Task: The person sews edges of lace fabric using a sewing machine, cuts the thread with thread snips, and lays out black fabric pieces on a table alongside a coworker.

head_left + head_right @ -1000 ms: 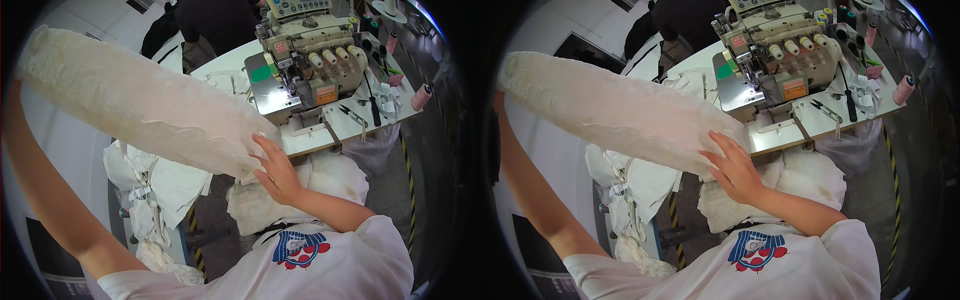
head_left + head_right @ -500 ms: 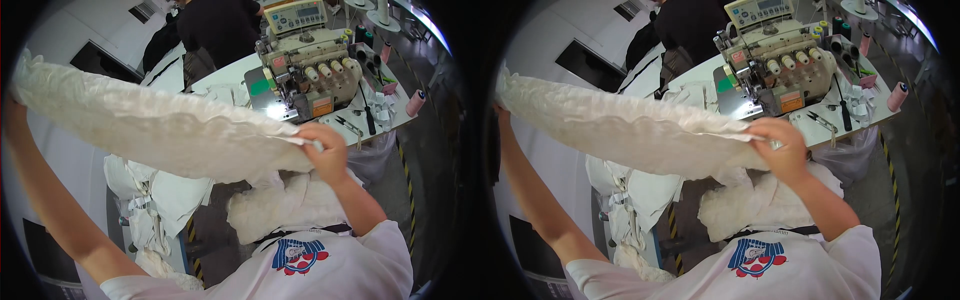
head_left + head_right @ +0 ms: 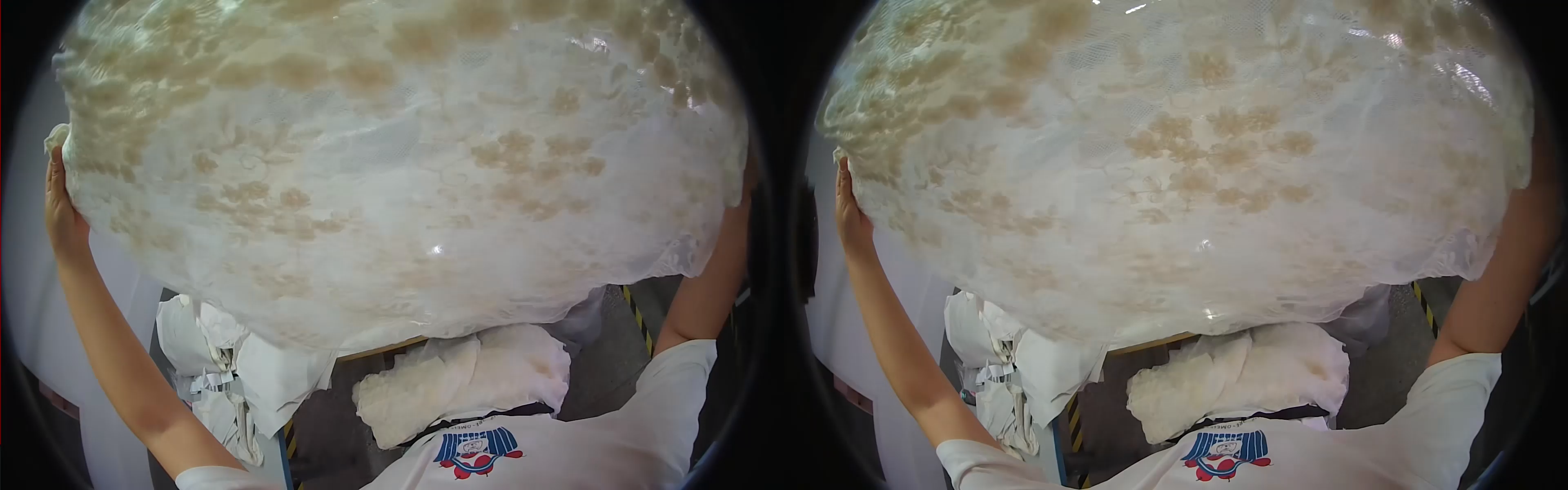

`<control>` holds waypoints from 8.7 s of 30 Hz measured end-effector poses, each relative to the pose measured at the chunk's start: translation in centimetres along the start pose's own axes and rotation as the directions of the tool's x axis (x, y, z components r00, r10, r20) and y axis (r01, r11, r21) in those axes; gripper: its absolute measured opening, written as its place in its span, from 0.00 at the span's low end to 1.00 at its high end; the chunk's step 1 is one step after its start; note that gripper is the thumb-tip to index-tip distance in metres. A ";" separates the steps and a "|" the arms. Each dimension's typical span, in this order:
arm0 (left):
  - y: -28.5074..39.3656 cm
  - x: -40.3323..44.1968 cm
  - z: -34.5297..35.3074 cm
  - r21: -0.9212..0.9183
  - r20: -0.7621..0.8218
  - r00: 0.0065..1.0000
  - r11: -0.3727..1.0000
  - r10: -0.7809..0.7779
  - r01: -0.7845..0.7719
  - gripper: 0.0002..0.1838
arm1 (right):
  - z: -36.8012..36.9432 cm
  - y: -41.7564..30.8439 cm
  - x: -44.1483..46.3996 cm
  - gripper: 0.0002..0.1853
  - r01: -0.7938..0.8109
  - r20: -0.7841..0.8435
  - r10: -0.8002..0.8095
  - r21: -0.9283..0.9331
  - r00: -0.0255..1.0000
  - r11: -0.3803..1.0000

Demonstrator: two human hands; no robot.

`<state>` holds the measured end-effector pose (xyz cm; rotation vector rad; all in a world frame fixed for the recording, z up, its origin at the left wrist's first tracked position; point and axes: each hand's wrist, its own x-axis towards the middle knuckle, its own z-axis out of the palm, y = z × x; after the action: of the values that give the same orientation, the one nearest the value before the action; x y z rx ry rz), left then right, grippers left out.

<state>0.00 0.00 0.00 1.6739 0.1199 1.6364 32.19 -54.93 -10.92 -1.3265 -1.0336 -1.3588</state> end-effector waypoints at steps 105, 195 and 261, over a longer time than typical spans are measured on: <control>-22.9 -36.5 20.8 0.479 0.676 0.555 0.861 -0.485 0.170 0.05 | 21.4 -9.0 -38.8 0.07 -0.685 0.854 0.394 0.061 -0.341 -0.726; -20.3 -38.9 23.4 0.435 0.876 0.410 0.784 -0.255 -0.442 0.27 | 18.4 -5.1 -36.6 0.11 -0.991 0.868 0.492 0.011 0.075 0.133; -21.3 -37.3 19.3 0.630 0.722 0.677 0.542 -0.146 -0.556 0.13 | 18.4 -5.5 -36.5 0.08 -0.996 0.919 0.395 -0.035 0.002 0.088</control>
<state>20.14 -14.90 -39.88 3.1087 0.3291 0.9393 29.45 -33.44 -46.05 -1.4502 -0.7890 0.7080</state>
